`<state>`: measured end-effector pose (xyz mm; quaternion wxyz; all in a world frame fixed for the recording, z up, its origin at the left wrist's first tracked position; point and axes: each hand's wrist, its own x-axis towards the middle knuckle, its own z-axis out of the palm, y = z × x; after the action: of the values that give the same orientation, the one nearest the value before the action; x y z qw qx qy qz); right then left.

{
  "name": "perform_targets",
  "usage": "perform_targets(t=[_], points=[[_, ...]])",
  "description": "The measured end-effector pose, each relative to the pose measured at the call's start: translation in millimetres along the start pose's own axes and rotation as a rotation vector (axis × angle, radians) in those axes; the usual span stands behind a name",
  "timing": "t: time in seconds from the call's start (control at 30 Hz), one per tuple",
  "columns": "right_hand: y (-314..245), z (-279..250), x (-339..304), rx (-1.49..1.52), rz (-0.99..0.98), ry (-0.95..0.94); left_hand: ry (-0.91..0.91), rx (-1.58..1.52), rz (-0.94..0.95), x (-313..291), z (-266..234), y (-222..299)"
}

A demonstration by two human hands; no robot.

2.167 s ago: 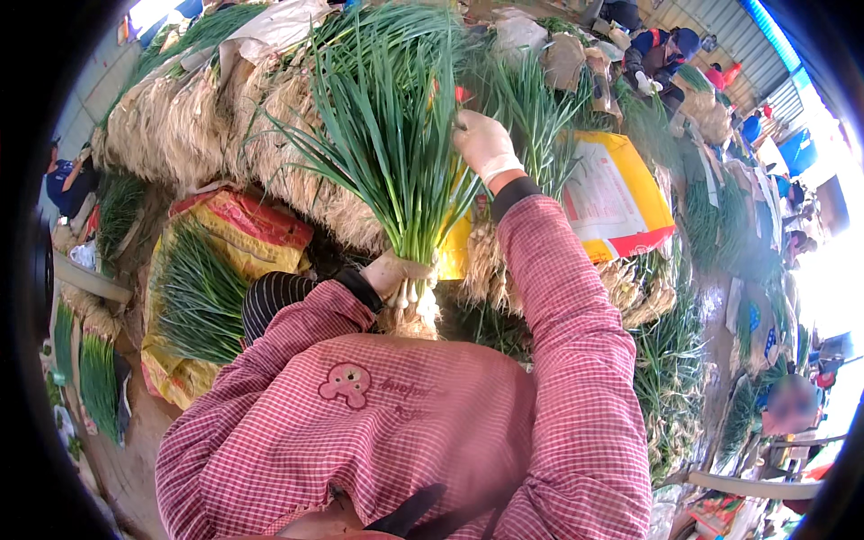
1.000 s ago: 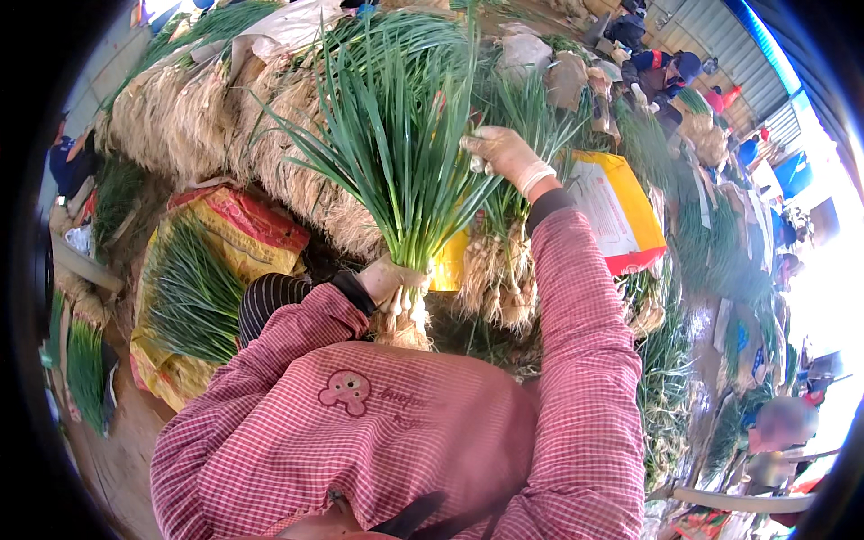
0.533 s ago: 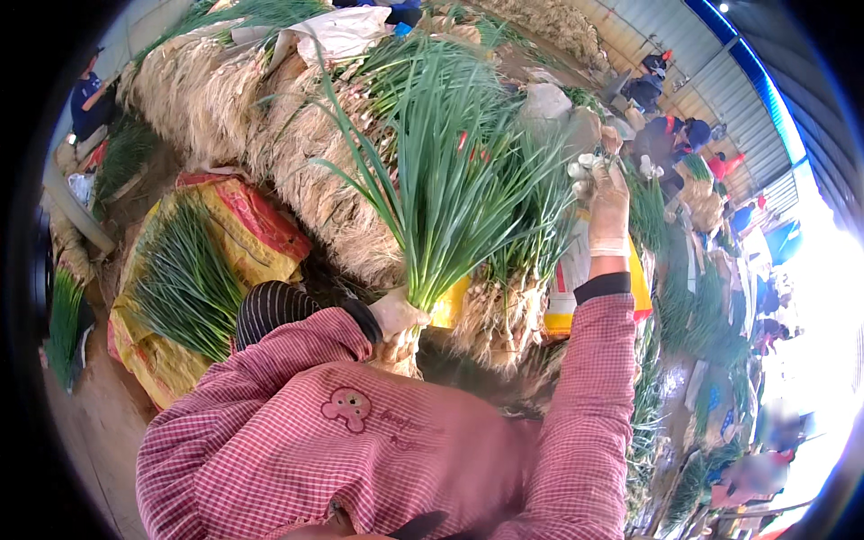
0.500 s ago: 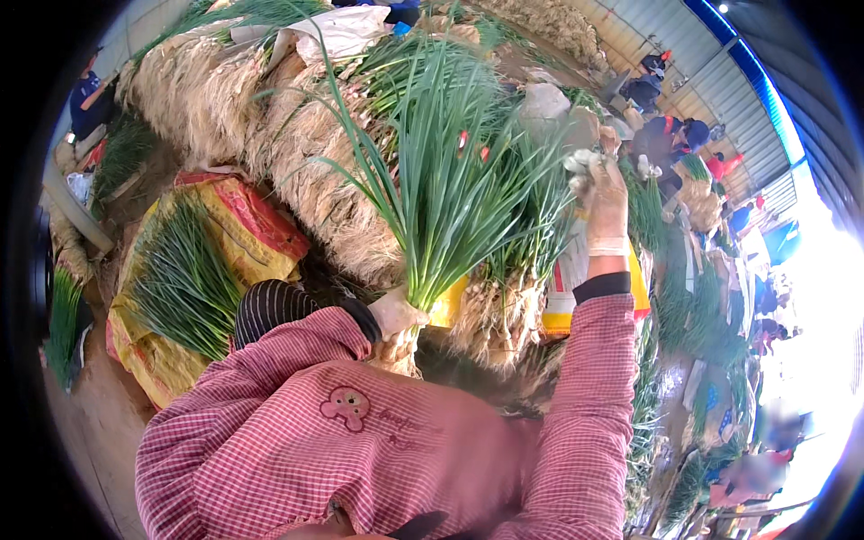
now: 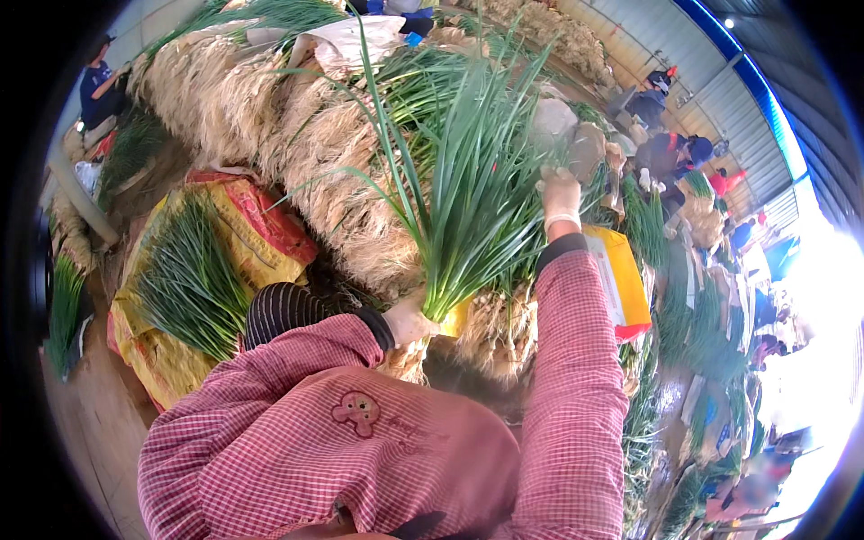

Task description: The person gathers bunches of green onions from a large pile, aligns the stems, and secures each bundle using yellow rubber bands before placing them on a separate pile.

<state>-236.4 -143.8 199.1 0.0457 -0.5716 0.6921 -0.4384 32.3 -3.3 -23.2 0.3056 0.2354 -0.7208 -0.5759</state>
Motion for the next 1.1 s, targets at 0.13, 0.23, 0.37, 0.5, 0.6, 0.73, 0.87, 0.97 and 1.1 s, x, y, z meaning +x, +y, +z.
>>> perform_targets(t=[0.13,0.23,0.37,0.5,0.6,0.73,0.87,0.97,1.1], points=[[4.6,-36.6,15.8,-0.233,-0.059,0.391,-0.052,0.087,0.013,1.3,-8.2,-15.9],[-31.3,-89.9,8.4,0.215,-0.157,0.259,-0.035,-0.047,-0.162,-6.0,-19.4,-36.0],[-64.7,-160.8,-97.2,0.368,-0.179,-0.040,0.000,-0.462,-0.554,-3.9,-51.8,55.2],[8.6,-138.0,-250.8,0.629,0.572,-0.512,0.015,-0.896,-0.468,-13.9,-67.1,112.9],[40.4,-85.6,-333.3,-0.631,0.261,-1.268,-0.166,-1.107,-0.403,-16.0,-74.4,95.6],[40.8,-66.4,-277.3,-0.433,0.354,-1.008,-0.131,-1.103,-0.384,-24.9,-79.8,71.3],[111.7,-53.5,-197.3,-0.514,0.113,-0.290,-0.131,-1.197,-0.061,-10.4,-57.8,100.6],[165.2,-54.6,-153.1,-0.897,0.175,-0.287,-0.128,-1.309,0.057,6.4,-43.0,132.7],[87.2,-18.2,-147.4,-0.815,0.377,-0.467,-0.044,-1.161,-0.078,-8.3,-62.5,90.7]])
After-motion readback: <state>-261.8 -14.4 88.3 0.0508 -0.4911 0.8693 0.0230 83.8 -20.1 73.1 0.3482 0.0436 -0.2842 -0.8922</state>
